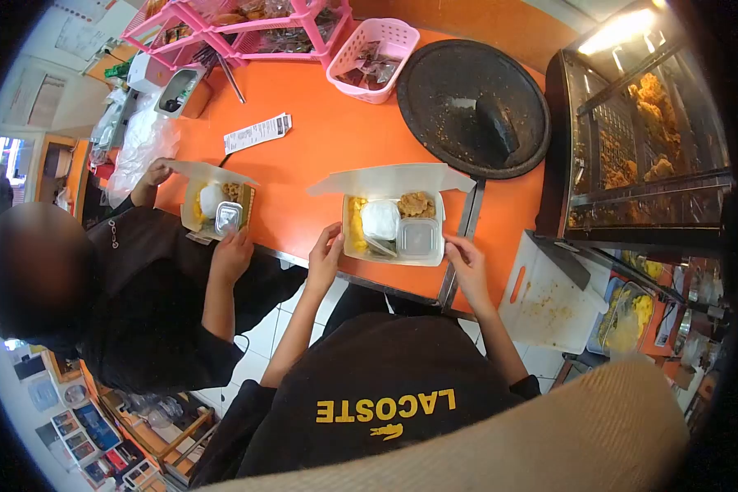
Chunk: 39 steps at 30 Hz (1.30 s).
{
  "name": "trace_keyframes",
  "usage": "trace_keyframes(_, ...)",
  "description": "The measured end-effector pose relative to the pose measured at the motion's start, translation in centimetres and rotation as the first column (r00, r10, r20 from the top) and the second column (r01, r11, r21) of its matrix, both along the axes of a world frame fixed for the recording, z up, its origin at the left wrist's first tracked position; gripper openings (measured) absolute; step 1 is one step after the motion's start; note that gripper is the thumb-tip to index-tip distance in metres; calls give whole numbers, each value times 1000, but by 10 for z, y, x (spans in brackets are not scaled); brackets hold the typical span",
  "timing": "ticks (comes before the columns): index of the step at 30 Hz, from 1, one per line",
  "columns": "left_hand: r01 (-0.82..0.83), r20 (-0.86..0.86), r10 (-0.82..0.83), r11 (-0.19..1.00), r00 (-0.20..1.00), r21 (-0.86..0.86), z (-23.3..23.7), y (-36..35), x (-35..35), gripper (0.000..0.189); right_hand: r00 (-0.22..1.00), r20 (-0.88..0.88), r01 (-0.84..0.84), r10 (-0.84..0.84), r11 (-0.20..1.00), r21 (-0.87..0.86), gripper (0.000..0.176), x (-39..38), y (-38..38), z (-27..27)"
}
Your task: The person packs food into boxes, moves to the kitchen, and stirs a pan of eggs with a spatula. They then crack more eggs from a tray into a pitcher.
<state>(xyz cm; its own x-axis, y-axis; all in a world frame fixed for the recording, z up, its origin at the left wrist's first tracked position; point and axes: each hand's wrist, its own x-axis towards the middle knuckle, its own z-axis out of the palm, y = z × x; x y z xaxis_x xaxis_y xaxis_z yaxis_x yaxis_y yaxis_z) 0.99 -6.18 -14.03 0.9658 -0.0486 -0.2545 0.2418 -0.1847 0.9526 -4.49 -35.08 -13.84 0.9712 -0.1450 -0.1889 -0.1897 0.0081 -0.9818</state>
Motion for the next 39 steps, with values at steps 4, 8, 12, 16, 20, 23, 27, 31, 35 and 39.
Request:
trace_keyframes(4, -13, -62, 15, 999, 998, 39, 9, -1, 3, 33, 999, -51, -13, 18, 996, 84, 18, 11, -1, 0)
trace_keyframes(8, -93, -133, 89, 995, 987, -24, 12, -3, 2, 33, 1000, -2, -12, 12, 999, 40, 18, 27, 2, -3)
trace_keyframes(12, -71, -115, 65, 996, 991, -53, 11, -3, 2, 33, 979, -204, 62, -28, 985, 161, 22, 42, 2, -14)
trace_keyframes(16, -181, 137, 147, 943, 980, 278, 26, -15, -4, 36, 995, -86, 49, -55, 997, -67, 25, 60, 1, -21)
trace_keyframes(20, 147, 402, -543, 710, 737, 689, 91, -27, 0, 34, 996, -82, 34, -42, 995, -93, 30, 57, -6, -23)
trace_keyframes(23, 207, 344, -672, 599, 656, 774, 76, -29, 14, 23, 993, -113, 23, -26, 999, -32, 32, 58, -9, -19)
trace_keyframes(27, 183, 240, -598, 558, 765, 809, 73, -42, 34, 12, 998, -59, -23, 13, 985, -173, 32, 61, -14, -7)
trace_keyframes(31, 38, 263, -400, 606, 878, 795, 61, -70, 35, 12, 997, -59, -52, 43, 985, -162, 30, 59, -11, -8)
trace_keyframes(35, -69, 366, -512, 509, 777, 858, 40, -71, 32, 15, 985, -168, -7, 28, 992, 128, 31, 56, -2, -21)
trace_keyframes(39, -103, 395, -489, 521, 778, 847, 41, -67, 24, 22, 997, -41, 65, -73, 982, -175, 46, 53, 3, -12)
